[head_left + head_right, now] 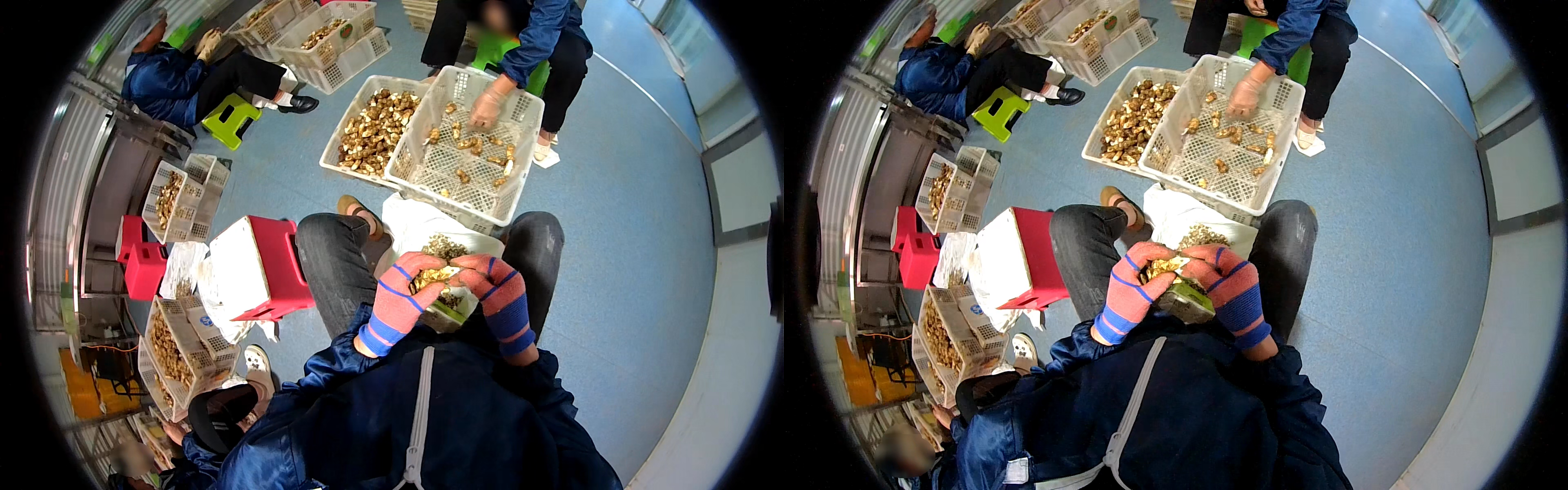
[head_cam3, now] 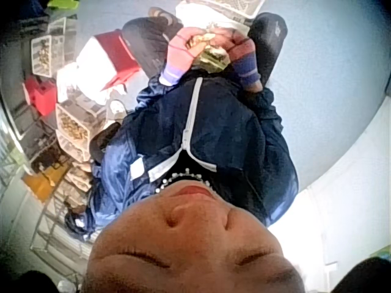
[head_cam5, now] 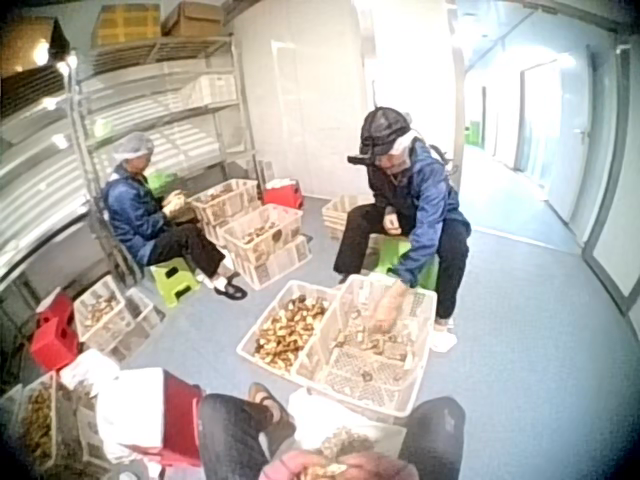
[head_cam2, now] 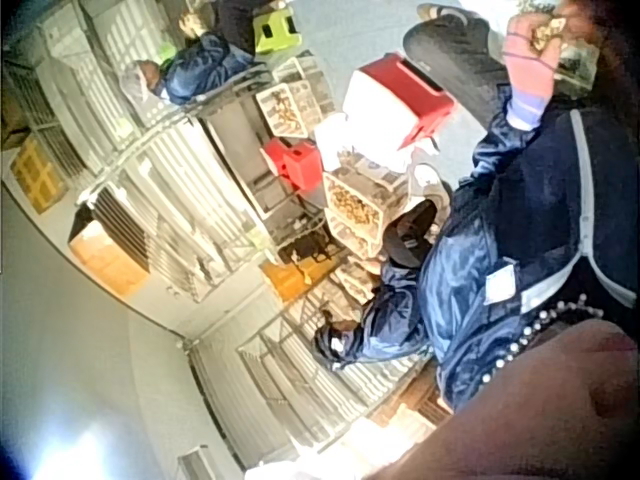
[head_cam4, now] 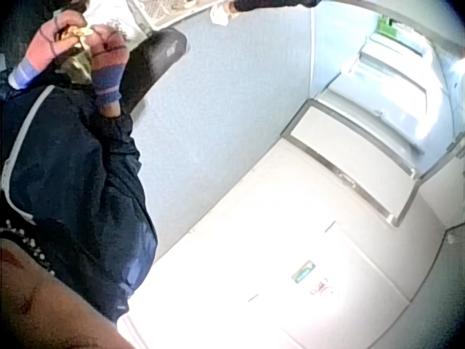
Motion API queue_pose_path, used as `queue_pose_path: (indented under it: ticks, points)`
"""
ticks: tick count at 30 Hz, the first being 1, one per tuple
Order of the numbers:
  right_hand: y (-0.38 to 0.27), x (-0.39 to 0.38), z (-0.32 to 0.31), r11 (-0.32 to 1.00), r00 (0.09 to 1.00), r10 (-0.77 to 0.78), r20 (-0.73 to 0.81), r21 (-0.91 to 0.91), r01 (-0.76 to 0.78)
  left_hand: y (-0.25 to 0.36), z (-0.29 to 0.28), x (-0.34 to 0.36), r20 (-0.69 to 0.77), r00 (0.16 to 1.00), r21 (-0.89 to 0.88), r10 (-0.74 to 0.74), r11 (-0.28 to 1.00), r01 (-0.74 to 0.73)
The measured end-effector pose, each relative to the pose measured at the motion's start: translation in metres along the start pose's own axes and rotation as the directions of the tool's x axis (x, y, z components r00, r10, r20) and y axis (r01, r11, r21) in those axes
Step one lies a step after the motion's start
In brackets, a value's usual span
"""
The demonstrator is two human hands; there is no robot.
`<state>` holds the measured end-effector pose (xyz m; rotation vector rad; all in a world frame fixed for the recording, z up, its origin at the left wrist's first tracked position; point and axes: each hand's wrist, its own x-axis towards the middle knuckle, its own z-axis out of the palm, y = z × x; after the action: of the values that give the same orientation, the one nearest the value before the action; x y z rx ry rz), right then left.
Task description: The person peels a ginger root by hand while wearing gloves, placing the skin in a smaller bin and the peeled ginger into a larger white crate.
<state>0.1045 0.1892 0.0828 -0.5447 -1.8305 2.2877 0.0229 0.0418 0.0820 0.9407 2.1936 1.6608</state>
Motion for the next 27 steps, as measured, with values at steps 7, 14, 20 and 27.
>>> queue_pose_path:
  ticks: [7,14,20,27]
  points:
    - [0.006,0.004,0.000,0.968,0.985,-0.172,0.033,-0.182,0.175,0.000,0.000,0.002,0.010,0.994,0.085,0.106,0.991,-0.107]
    - [0.028,0.009,-0.005,0.918,0.942,-0.333,0.028,-0.217,0.331,-0.011,-0.007,0.000,0.326,0.817,-0.422,-0.475,0.701,0.576]
    - [0.025,0.009,-0.010,0.999,0.990,0.000,-0.138,-0.032,-0.005,-0.085,-0.021,0.041,0.599,0.691,-0.801,-0.404,-0.310,0.513]
    - [0.021,0.006,-0.003,0.998,0.994,0.011,-0.113,-0.052,-0.017,-0.145,-0.076,0.171,0.302,0.781,-0.947,-0.547,-0.078,0.312]
